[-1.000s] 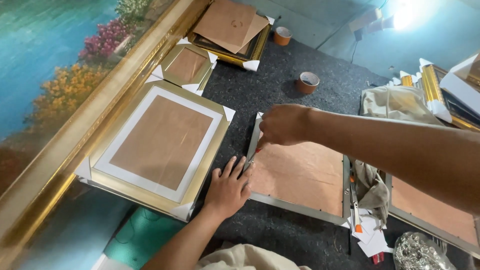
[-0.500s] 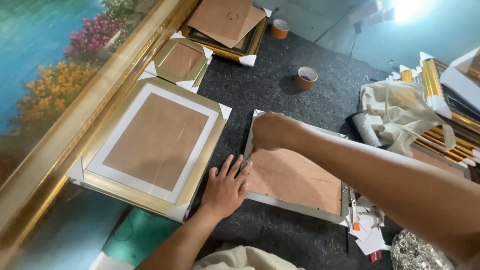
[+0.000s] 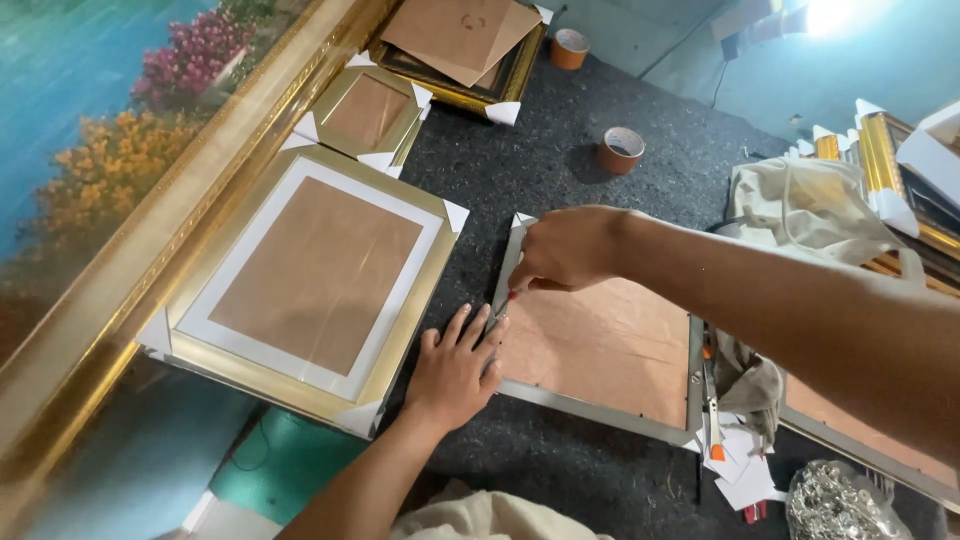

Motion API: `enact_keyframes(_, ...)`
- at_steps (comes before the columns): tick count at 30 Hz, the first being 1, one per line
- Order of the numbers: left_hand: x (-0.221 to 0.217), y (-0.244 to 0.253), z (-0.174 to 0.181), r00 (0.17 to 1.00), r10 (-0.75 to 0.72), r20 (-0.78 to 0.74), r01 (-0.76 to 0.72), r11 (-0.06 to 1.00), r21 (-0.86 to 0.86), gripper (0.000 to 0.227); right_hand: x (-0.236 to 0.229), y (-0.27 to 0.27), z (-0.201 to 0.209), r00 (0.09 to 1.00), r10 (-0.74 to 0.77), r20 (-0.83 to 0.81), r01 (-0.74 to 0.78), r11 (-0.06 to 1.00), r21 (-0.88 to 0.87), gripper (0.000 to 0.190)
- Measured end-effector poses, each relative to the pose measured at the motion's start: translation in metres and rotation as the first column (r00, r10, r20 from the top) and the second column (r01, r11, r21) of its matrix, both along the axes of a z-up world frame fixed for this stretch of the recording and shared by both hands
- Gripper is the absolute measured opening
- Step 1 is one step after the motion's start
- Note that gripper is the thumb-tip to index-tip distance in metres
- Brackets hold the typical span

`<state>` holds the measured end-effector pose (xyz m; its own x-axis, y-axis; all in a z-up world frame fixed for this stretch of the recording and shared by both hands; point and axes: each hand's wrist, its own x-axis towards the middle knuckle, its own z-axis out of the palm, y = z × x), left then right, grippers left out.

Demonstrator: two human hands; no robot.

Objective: Securing the backing board of a picture frame by manually pressing metal points into the frame using a hand tool.

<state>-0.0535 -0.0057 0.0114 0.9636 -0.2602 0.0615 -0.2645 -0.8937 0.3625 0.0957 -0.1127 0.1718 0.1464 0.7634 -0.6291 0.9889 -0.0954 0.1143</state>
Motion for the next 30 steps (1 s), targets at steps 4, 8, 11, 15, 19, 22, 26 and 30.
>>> enact_keyframes(4, -0.001, -0.002, -0.009, 0.999, 0.017, 0.029, -0.018, 1.000, 0.017, 0.049, 0.004, 0.004, -0.021, 0.935, -0.351, -0.042, 0.354, 0.928, 0.114, 0.024)
enact_keyframes(8, 0.005, -0.002, -0.013, 0.995, 0.023, 0.101, -0.025, 1.000, 0.017, 0.052, 0.009, 0.014, -0.028, 0.805, -0.592, 0.038, 0.592, 0.806, 0.011, 0.034)
enact_keyframes(11, -0.002, -0.002, -0.008, 0.998, 0.018, 0.060, -0.019, 1.000, 0.008, 0.052, 0.001, 0.014, -0.023, 0.816, -0.574, 0.066, 0.575, 0.818, -0.001, 0.030)
enact_keyframes(15, 0.000, -0.003, -0.006, 0.999, 0.019, 0.043, -0.020, 1.000, 0.014, 0.053, -0.008, 0.010, -0.002, 0.739, -0.672, 0.051, 0.670, 0.741, 0.043, 0.043)
enact_keyframes(19, -0.001, -0.001, -0.005, 0.997, 0.018, 0.073, -0.016, 1.000, -0.020, 0.052, -0.026, 0.004, 0.031, 0.934, -0.334, 0.125, 0.340, 0.940, -0.032, 0.036)
enact_keyframes(22, 0.000, -0.001, -0.011, 0.996, 0.022, 0.086, -0.023, 1.000, 0.006, 0.054, -0.014, -0.004, 0.022, 0.966, 0.134, 0.221, -0.129, 0.991, -0.036, 0.021)
enact_keyframes(26, 0.001, -0.002, -0.015, 0.996, 0.027, 0.091, -0.026, 1.000, -0.018, 0.053, -0.004, -0.007, 0.004, 0.997, -0.021, 0.070, 0.020, 1.000, 0.015, 0.023)
enact_keyframes(30, 0.004, -0.001, -0.013, 0.996, 0.004, 0.085, -0.005, 1.000, 0.009, 0.052, 0.012, -0.007, -0.024, 0.929, -0.365, 0.060, 0.366, 0.930, -0.015, 0.032)
